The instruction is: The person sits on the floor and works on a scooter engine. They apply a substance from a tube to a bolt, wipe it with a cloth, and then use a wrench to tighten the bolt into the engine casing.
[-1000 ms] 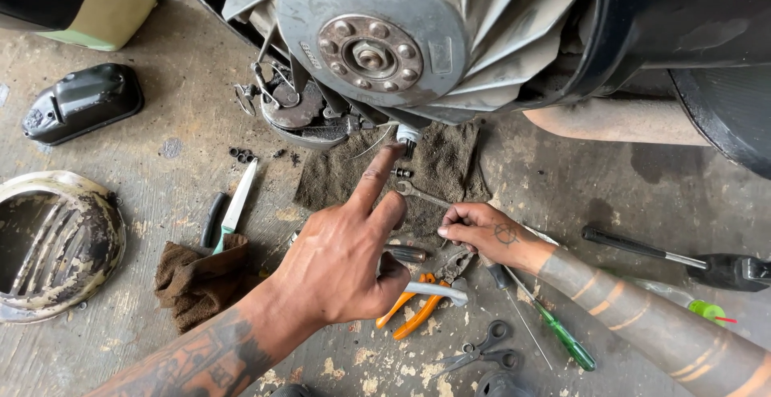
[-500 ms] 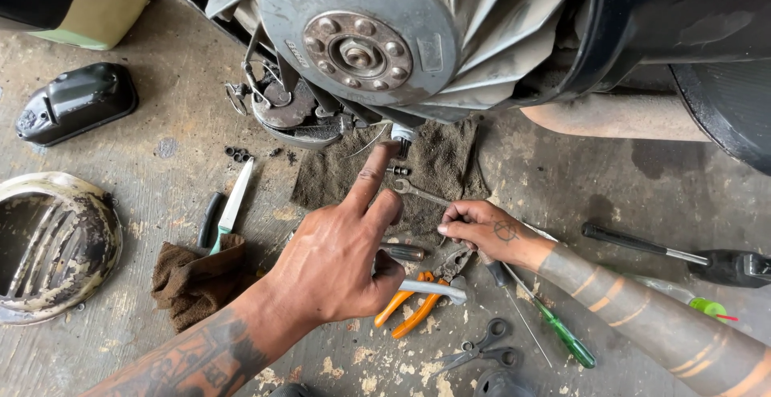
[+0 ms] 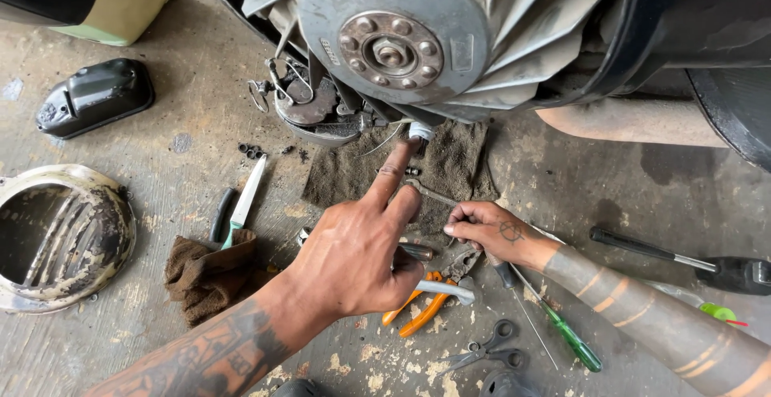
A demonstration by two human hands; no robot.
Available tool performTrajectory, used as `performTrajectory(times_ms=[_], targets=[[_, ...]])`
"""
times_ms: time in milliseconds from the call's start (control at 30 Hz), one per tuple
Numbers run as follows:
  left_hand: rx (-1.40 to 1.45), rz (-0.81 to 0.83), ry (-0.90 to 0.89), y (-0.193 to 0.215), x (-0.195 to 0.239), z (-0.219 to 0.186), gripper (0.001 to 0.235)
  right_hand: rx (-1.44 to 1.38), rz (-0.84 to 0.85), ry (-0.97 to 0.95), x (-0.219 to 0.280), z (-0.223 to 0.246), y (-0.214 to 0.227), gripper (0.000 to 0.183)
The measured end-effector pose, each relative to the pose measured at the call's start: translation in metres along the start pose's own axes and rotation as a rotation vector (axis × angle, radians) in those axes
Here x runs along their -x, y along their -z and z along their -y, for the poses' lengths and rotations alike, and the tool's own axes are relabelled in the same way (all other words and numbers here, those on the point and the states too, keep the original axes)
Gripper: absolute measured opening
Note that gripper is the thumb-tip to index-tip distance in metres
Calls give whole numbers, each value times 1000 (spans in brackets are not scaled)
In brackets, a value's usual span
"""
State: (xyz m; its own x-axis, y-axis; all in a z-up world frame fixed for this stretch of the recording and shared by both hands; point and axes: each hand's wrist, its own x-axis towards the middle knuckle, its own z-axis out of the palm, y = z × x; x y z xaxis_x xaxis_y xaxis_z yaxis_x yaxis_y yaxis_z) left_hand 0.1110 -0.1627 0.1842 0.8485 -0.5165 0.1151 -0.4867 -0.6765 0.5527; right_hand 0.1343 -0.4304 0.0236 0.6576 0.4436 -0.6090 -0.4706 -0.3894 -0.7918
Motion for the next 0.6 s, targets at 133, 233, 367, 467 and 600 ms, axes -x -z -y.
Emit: performTrajectory(times_ms=[133, 233, 367, 467, 600], targets=[[12, -13, -5, 5, 5, 0, 41, 30, 8, -17, 4, 6, -1, 11], [-6, 0, -19, 3, 6, 3, 41, 44, -6, -38, 10, 8, 3, 11], [-32, 10, -21, 0, 5, 3, 39, 60, -4, -47, 10, 1, 9, 11], [-43, 15, -18, 0, 2, 1, 43, 25, 0, -33, 11, 1, 8, 11], [-53, 21, -12, 1, -3, 1, 45, 55, 14, -1, 11, 8, 6, 11]])
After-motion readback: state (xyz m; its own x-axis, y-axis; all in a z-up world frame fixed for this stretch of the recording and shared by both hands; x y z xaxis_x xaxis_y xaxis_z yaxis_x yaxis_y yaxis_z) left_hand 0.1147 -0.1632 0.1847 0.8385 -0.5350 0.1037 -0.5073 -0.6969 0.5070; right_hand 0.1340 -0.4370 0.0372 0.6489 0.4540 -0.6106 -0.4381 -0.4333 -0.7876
